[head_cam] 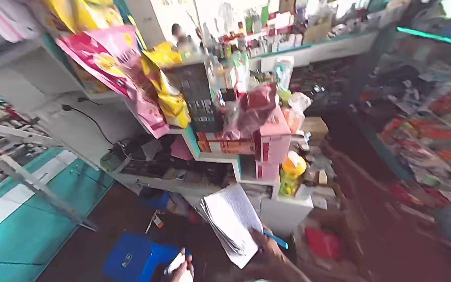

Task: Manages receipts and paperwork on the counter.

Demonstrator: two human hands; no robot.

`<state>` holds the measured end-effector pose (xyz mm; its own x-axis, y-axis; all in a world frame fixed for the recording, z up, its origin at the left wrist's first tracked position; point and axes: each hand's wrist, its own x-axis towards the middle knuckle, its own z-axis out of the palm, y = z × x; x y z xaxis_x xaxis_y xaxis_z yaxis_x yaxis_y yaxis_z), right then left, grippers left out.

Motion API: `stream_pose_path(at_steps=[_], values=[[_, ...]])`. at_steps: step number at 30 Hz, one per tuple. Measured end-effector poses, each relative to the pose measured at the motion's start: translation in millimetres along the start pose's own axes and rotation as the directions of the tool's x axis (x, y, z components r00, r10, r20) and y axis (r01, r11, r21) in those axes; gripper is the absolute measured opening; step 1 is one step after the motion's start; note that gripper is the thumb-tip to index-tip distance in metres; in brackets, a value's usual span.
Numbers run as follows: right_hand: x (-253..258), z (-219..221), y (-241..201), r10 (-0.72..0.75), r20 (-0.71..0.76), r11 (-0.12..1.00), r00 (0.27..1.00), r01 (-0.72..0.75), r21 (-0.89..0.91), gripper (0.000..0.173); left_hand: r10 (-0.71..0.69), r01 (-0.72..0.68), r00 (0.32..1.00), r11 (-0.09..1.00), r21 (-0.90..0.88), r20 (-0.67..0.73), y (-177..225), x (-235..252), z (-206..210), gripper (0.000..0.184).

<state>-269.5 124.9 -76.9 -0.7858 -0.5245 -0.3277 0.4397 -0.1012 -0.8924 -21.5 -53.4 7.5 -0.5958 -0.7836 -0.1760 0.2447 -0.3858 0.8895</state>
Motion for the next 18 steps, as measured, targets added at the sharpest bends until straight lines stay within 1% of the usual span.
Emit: stream_pose_path(at_steps=[2, 4, 6, 8, 10, 12, 13, 16, 17, 18], values=[[9, -11, 34, -0.109, -0.015, 0.992, 0.994, 0.109, 0.069, 0.023, -0.021, 0.02, 0.999, 0.999, 0.031, 0.03, 2, 15, -12, 0.031], [19, -15, 48, -0.163, -0.099, 0.973, 0.982, 0.176, 0.148, 0.025, -0.042, 0.038, 0.997, 0.998, 0.046, 0.069, 4, 30, -23, 0.033], [26, -16, 45, -0.188, -0.206, 0.949, 0.96, 0.232, 0.215, 0.024, -0.069, 0.062, 0.991, 0.996, 0.063, 0.116, 9, 43, -31, 0.033], [31, -16, 39, -0.207, -0.299, 0.928, 0.931, 0.284, 0.242, 0.023, -0.103, 0.094, 0.986, 0.993, 0.079, 0.13, 17, 52, -30, 0.032], [40, -13, 30, -0.23, -0.377, 0.926, 0.897, 0.32, 0.198, 0.024, -0.128, 0.116, 0.98, 0.99, 0.083, 0.154, 23, 60, -28, 0.032], [57, -3, 17, -0.271, -0.425, 0.917, 0.864, 0.366, 0.158, 0.028, -0.152, 0.146, 0.97, 0.988, 0.049, 0.191, 23, 67, -27, 0.031], [67, 4, 10, -0.267, -0.442, 0.912, 0.856, 0.373, 0.172, 0.03, -0.173, 0.173, 0.963, 0.985, 0.018, 0.207, 22, 70, -26, 0.031], [94, 25, -13, -0.209, -0.476, 0.849, 0.854, 0.401, 0.346, 0.043, -0.259, 0.299, 0.933, 0.945, -0.135, 0.249, 13, 77, -13, 0.031], [97, 32, -19, -0.157, -0.506, 0.828, 0.848, 0.393, 0.401, 0.05, -0.297, 0.353, 0.918, 0.913, -0.202, 0.264, 9, 78, -6, 0.032], [99, 37, -26, -0.105, -0.544, 0.811, 0.832, 0.388, 0.438, 0.051, -0.329, 0.406, 0.899, 0.874, -0.268, 0.289, 5, 79, 2, 0.034]])
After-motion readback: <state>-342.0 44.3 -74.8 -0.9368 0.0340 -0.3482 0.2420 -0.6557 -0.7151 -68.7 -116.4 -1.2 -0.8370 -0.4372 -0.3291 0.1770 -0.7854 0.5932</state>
